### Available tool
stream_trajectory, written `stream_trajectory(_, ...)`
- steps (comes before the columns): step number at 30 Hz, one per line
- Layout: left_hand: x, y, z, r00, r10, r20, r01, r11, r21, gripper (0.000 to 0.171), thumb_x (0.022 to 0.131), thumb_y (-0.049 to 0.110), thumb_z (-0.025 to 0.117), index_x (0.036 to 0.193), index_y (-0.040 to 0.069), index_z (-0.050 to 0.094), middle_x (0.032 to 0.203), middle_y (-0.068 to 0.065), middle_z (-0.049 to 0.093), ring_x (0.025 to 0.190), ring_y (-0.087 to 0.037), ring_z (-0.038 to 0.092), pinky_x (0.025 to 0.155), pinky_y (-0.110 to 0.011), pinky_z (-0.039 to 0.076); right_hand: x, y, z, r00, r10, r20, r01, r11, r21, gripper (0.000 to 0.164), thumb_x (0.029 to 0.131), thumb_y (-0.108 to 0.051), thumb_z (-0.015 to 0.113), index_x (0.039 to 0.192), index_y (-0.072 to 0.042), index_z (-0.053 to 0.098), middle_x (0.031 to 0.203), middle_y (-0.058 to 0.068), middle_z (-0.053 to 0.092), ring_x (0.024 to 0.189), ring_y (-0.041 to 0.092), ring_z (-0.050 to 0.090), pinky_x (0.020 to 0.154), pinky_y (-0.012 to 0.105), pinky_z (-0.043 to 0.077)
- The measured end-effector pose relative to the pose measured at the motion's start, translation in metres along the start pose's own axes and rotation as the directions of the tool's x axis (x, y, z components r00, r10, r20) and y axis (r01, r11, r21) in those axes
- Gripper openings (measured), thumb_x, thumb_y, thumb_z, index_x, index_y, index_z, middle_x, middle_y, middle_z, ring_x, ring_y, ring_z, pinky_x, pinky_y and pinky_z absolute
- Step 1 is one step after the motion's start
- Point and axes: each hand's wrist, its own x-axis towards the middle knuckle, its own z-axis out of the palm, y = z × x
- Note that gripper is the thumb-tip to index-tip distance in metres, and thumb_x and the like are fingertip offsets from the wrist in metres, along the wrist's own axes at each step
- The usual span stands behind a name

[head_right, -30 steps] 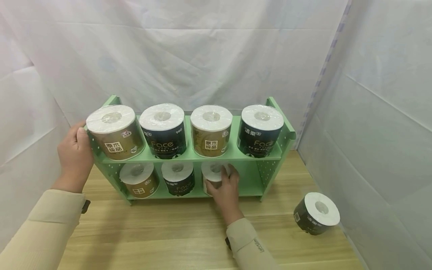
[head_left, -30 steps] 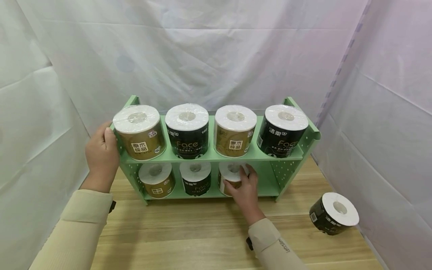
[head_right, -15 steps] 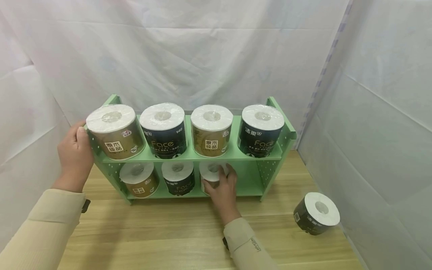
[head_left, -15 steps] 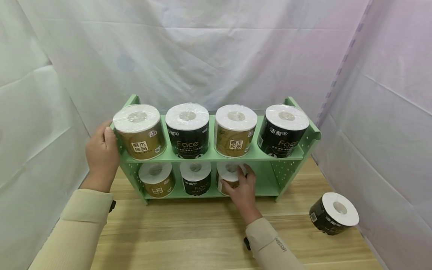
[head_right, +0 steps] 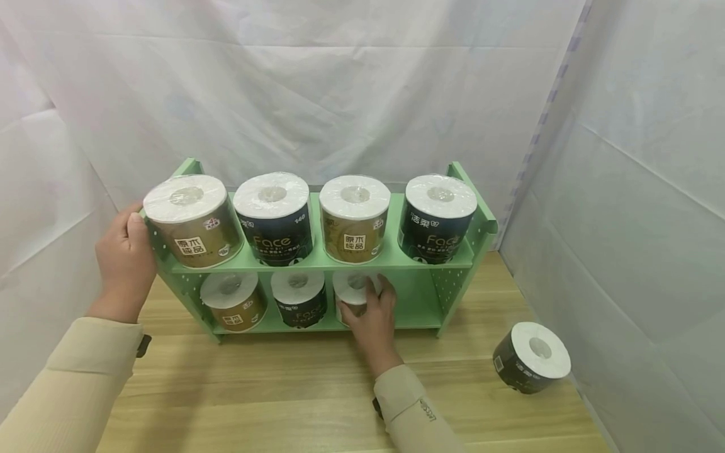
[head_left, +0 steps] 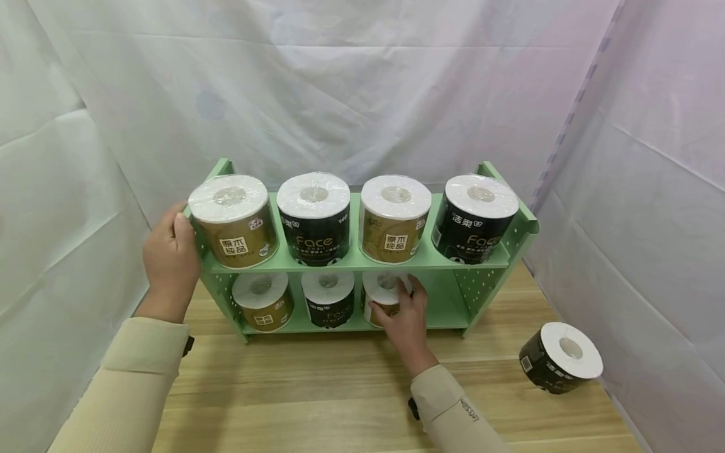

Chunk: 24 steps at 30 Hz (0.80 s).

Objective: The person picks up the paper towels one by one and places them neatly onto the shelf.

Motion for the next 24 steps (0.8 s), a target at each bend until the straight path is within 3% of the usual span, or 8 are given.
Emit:
stream_trajectory(15,0.001,-0.001,0.001,1.000,-0.003,-0.001,0.003,1.000,0.002,0.045,0.099,0.027,0.033,0.124,0.005,0.062,0.118,-0.022,0.064,0.100,-0.037,0.056,0.088,-0.056,0.041,-0.002,-0.001,-0.005,0.997,0.056,0.047,-0.055,0.998,-0.013,0.068,0.076,-0.026,0.082,0.132,0.001,0.053,0.142,0.024,0.032,0.129,0.044,0.032,0.091,0.056,0.046)
stream_trajectory(24,0.000,-0.001,0.000,1.000,-0.010,0.006,0.010,1.000,0.003,0.046,0.099,0.027,0.031,0.125,0.005,0.062,0.117,-0.022,0.063,0.098,-0.036,0.055,0.087,-0.055,0.041,-0.002,0.000,-0.011,0.998,0.044,0.049,-0.042,0.998,-0.035,0.069,0.076,-0.028,0.081,0.133,-0.002,0.052,0.142,0.024,0.035,0.128,0.044,0.035,0.089,0.059,0.046)
